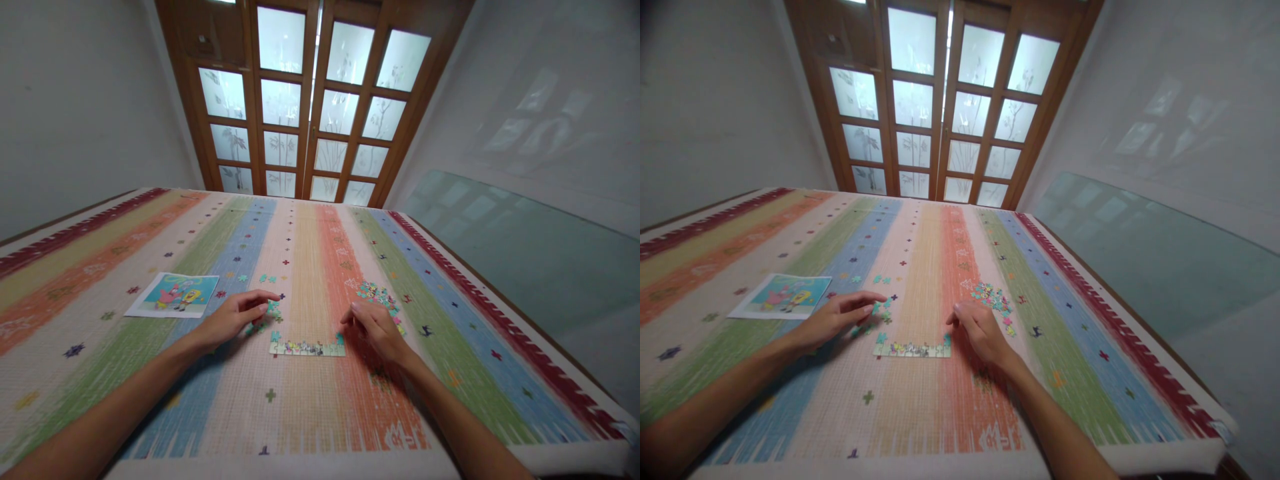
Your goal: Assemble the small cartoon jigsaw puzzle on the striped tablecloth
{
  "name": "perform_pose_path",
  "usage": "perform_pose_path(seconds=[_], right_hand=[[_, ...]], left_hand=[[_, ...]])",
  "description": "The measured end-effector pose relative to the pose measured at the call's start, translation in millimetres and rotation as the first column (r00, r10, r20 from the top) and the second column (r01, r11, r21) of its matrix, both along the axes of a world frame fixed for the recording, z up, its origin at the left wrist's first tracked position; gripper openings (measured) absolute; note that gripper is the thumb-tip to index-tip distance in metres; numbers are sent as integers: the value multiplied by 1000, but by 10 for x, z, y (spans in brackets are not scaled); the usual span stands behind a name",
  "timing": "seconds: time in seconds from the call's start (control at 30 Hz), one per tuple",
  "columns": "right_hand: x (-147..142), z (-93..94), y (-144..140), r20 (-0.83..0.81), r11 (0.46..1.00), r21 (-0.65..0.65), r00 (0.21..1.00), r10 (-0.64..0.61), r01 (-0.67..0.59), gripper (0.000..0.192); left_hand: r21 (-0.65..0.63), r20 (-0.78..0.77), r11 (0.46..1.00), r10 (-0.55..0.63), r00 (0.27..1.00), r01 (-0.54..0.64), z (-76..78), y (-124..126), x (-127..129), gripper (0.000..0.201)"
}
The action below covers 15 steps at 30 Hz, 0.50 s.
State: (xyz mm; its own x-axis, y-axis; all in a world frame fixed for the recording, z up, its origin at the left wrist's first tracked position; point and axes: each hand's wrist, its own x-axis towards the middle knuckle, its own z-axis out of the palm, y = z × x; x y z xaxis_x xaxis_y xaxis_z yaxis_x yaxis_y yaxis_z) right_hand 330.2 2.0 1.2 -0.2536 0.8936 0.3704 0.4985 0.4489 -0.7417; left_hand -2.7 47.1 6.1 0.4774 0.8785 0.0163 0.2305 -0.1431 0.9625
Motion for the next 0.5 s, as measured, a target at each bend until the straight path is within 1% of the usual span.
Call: perform_pose_path(seconds=[0.07,0.13,0.23,0.33,0.4,0.43,0.5], right_hand=[[-8,6,-3,9,1000,-7,1000,20,-20,57],[-13,16,-5,7,999,-17,999,34,-34,57],[-12,48,-8,9,997,-35,998,65,-65,55],[-5,93,-29,-8,987,-66,989,148,-149,49],[-6,114,-54,-84,959,-135,968,238,-248,44],[-9,119,-68,-137,933,-180,948,289,-311,42],[-25,115,-95,-242,860,-255,891,385,-441,42]], left_hand=[[17,-54,1000,-22,998,23,5,-12,1,39],[19,-70,999,-38,997,39,4,-27,10,39],[-5,-57,999,-55,997,55,-12,-47,32,37],[-52,-2,996,-66,998,65,-43,-67,59,34],[-91,46,992,-81,996,85,-65,-88,87,32],[-108,69,989,-93,993,100,-74,-103,105,31],[-132,107,981,-126,986,140,-86,-142,148,29]])
